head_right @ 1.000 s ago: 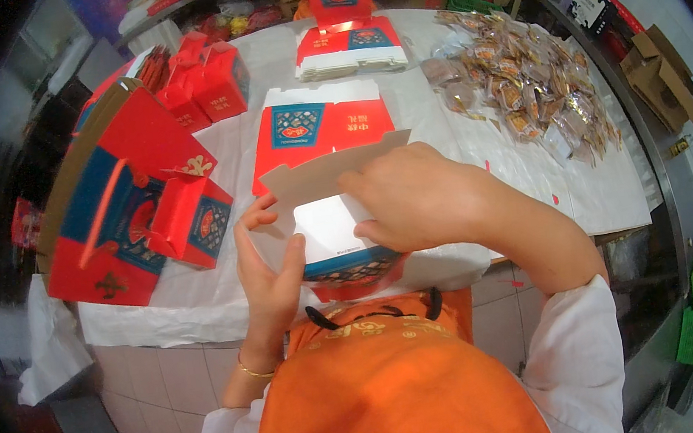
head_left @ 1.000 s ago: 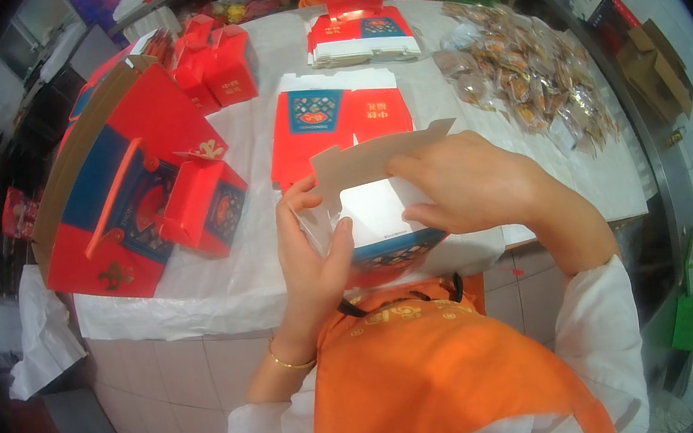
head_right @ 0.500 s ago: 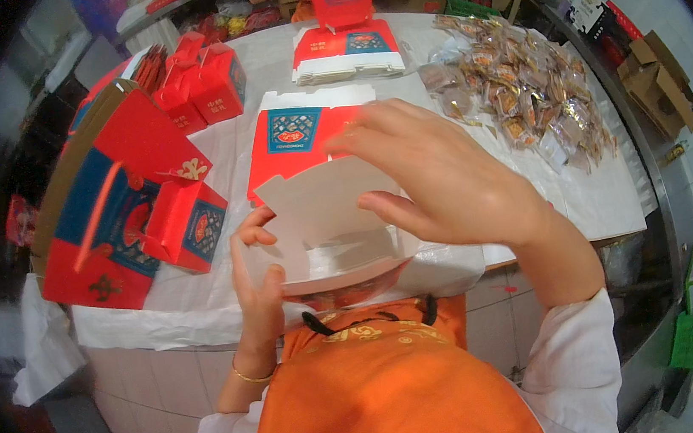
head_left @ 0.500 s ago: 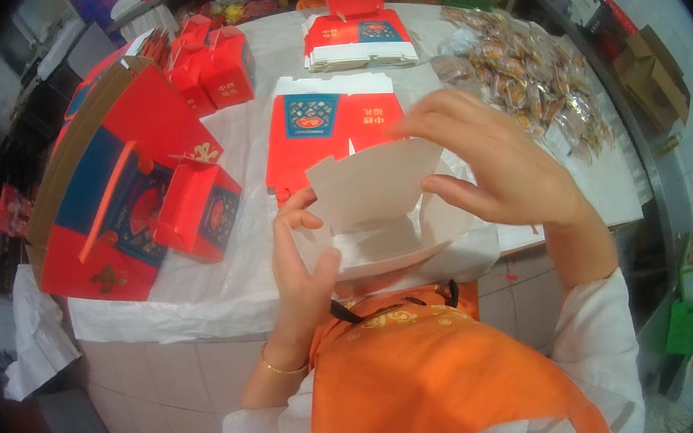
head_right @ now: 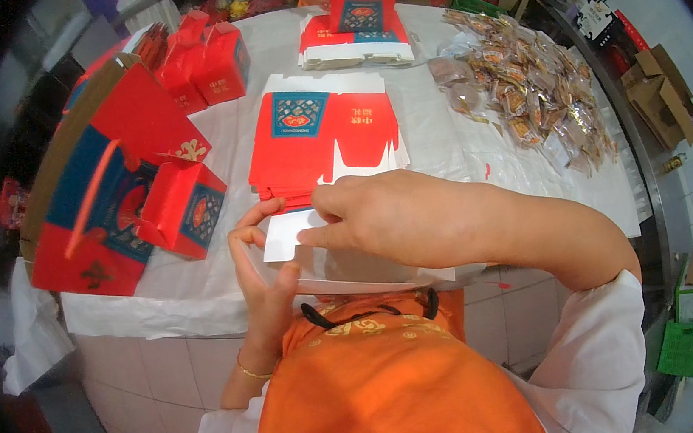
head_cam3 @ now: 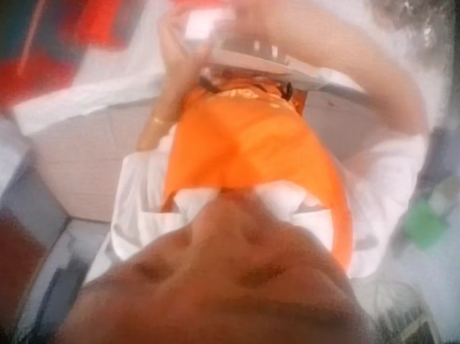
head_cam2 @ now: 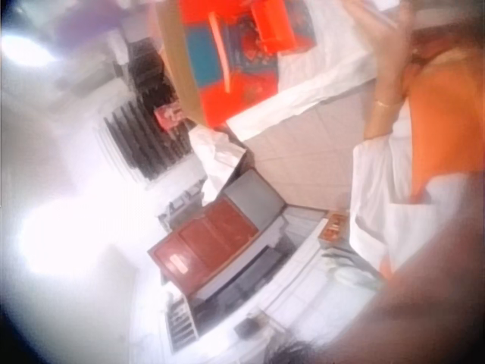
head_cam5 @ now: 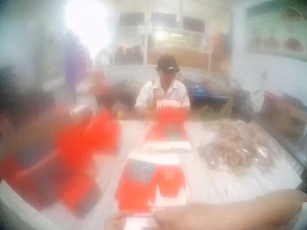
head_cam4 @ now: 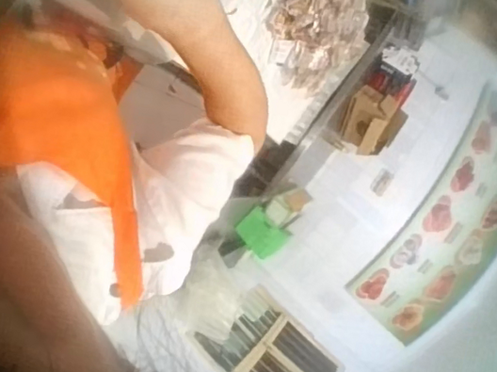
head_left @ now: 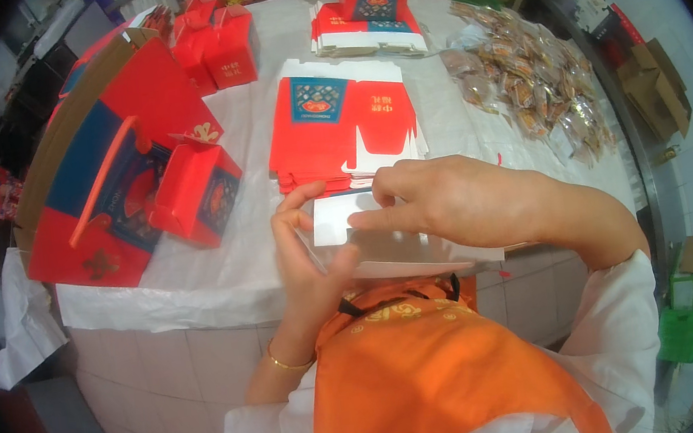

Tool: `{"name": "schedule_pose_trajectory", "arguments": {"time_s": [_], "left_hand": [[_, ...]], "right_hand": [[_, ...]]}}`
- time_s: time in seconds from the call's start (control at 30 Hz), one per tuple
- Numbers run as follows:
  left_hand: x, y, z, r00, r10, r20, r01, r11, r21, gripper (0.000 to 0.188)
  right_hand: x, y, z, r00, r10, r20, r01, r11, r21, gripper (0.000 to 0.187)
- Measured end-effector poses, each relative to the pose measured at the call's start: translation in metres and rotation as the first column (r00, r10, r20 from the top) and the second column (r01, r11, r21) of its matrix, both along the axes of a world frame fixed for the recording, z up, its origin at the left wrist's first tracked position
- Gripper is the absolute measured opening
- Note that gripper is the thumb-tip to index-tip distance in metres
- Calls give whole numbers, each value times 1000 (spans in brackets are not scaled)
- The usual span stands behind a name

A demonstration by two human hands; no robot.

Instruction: The person folds red cardboard boxes by hand, places packaged food items inside them, and stacks the completed boxes on a table.

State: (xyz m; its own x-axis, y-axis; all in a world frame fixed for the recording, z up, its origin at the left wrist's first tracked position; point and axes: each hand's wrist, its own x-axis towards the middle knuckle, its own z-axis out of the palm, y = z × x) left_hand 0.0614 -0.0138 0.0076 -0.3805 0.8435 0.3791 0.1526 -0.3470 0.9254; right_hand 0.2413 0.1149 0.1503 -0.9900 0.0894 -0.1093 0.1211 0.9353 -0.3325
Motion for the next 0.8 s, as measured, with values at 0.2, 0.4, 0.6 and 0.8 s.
{"name": "schedule_pose_trajectory", "arguments": {"time_s": [0.2,0.4,0.6,0.8], "left_hand": [[2,2,-10,999,-7,39,5,998,64,58],[1,10,-8,972,-231,-37,234,960,152,113],[-14,17,9,891,-412,190,422,906,-13,87],[-17,30,32,875,-457,160,482,851,-207,47]], "right_hand": [[-2,3,-6,999,21,32,-22,1000,2,54],[0,2,-19,998,37,56,-40,998,52,48],[4,5,-20,1000,14,13,-14,1000,24,47],[12,8,-21,999,-45,-1,45,998,41,42]]}}
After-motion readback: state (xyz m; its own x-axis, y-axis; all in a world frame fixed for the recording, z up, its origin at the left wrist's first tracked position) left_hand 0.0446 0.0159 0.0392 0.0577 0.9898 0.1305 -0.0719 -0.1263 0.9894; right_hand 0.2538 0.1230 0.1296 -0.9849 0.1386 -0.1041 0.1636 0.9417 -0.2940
